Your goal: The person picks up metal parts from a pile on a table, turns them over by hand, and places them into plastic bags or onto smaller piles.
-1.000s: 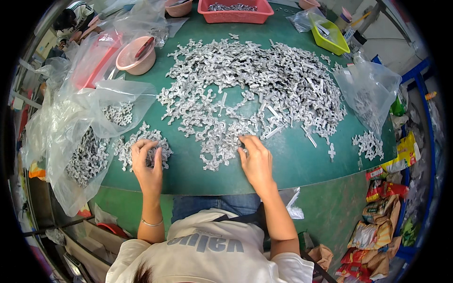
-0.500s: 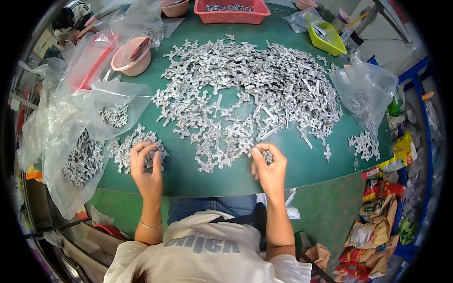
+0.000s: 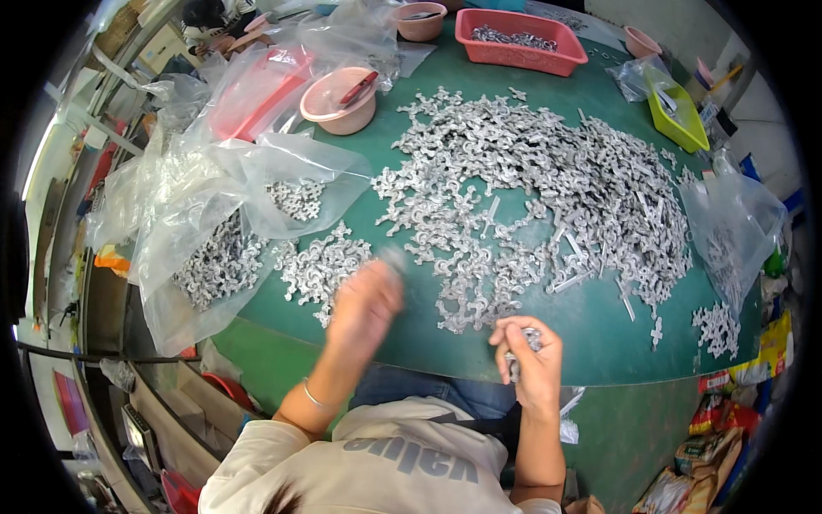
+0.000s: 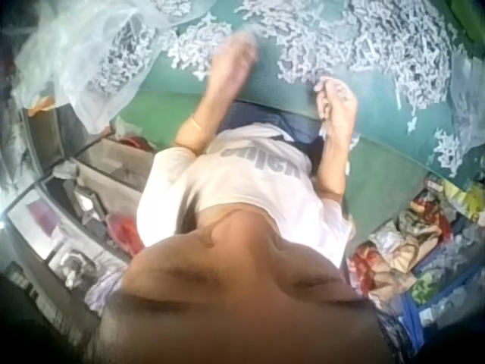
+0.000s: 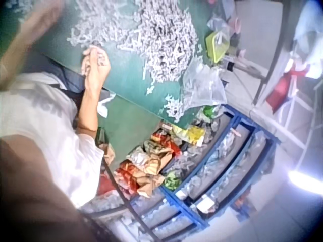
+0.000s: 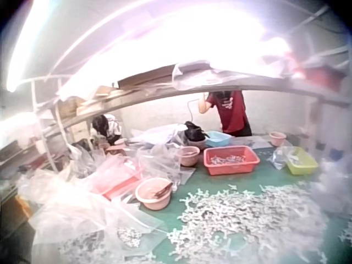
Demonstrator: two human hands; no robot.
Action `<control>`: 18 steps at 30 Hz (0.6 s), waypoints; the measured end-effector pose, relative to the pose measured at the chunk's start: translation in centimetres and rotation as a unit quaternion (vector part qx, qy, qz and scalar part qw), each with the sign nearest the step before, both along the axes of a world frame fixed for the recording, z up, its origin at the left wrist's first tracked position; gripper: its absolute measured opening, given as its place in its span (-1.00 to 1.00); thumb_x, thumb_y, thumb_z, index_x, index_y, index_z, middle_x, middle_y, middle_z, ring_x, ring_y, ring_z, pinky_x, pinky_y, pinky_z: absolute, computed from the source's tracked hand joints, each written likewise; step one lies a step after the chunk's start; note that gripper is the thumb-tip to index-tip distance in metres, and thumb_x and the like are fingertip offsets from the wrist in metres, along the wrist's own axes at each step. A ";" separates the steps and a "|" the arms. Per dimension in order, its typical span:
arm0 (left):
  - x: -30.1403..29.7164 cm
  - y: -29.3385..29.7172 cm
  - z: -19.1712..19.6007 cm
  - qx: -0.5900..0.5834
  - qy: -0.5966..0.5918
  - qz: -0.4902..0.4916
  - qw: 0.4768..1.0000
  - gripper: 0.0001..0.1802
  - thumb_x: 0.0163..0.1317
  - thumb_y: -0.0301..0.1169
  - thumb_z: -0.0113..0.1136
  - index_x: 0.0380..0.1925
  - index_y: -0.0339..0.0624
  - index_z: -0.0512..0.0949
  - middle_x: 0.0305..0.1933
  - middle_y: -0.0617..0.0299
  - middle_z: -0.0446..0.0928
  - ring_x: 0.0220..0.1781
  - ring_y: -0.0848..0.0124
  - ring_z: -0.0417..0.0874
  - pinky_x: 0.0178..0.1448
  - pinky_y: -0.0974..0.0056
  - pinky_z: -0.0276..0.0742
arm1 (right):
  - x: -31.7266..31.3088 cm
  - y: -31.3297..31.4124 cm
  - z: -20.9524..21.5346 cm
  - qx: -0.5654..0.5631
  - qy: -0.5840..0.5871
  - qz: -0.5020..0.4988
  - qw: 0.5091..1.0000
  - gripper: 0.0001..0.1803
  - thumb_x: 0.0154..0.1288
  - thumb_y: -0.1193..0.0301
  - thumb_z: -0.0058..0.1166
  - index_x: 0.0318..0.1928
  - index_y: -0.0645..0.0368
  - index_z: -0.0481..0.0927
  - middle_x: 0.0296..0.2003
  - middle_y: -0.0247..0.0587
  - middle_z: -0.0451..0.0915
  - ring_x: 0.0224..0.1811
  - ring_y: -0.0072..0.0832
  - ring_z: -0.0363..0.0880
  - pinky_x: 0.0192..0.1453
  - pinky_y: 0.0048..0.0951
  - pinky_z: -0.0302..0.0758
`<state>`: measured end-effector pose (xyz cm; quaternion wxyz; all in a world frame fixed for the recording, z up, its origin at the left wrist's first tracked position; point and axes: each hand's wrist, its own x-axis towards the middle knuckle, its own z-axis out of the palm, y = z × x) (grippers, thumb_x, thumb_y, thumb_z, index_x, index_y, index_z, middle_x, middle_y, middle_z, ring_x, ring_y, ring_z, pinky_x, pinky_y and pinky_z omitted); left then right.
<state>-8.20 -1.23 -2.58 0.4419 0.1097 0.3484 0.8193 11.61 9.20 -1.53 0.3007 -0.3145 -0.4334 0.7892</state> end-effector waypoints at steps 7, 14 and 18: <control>-1.1 2.3 2.6 -0.028 0.078 0.233 0.969 -0.49 0.22 -0.46 -0.03 0.14 -0.39 0.12 0.10 -0.09 0.31 0.09 0.19 0.41 0.15 0.16 0.36 | 0.7 0.8 0.3 0.010 -0.006 -0.001 1.000 -0.84 0.24 0.48 -0.06 -0.34 0.38 0.46 -0.69 -0.24 0.39 -0.77 -0.64 0.27 -0.75 -0.67 0.15; 3.3 0.5 1.0 -0.113 0.274 -0.160 0.942 -0.65 0.18 -0.58 -0.02 0.00 -0.36 0.34 -0.03 0.08 0.43 -0.09 0.38 0.49 0.01 0.34 0.40 | 0.7 2.4 -0.8 0.193 -0.204 -0.048 0.959 -0.89 0.16 0.53 0.05 -0.33 0.34 0.52 -0.70 -0.38 0.37 -0.77 -0.73 0.24 -0.73 -0.70 0.12; 4.5 0.4 0.8 -0.134 0.348 -0.206 0.905 -0.67 0.16 -0.62 -0.01 -0.03 -0.36 0.37 -0.07 0.12 0.43 -0.10 0.44 0.49 -0.02 0.40 0.40 | -0.6 2.8 -1.6 0.516 -0.322 -0.072 0.791 -0.73 -0.05 0.58 0.19 -0.24 0.25 0.55 -0.54 -0.17 0.49 -0.56 -0.40 0.45 -0.45 -0.48 0.36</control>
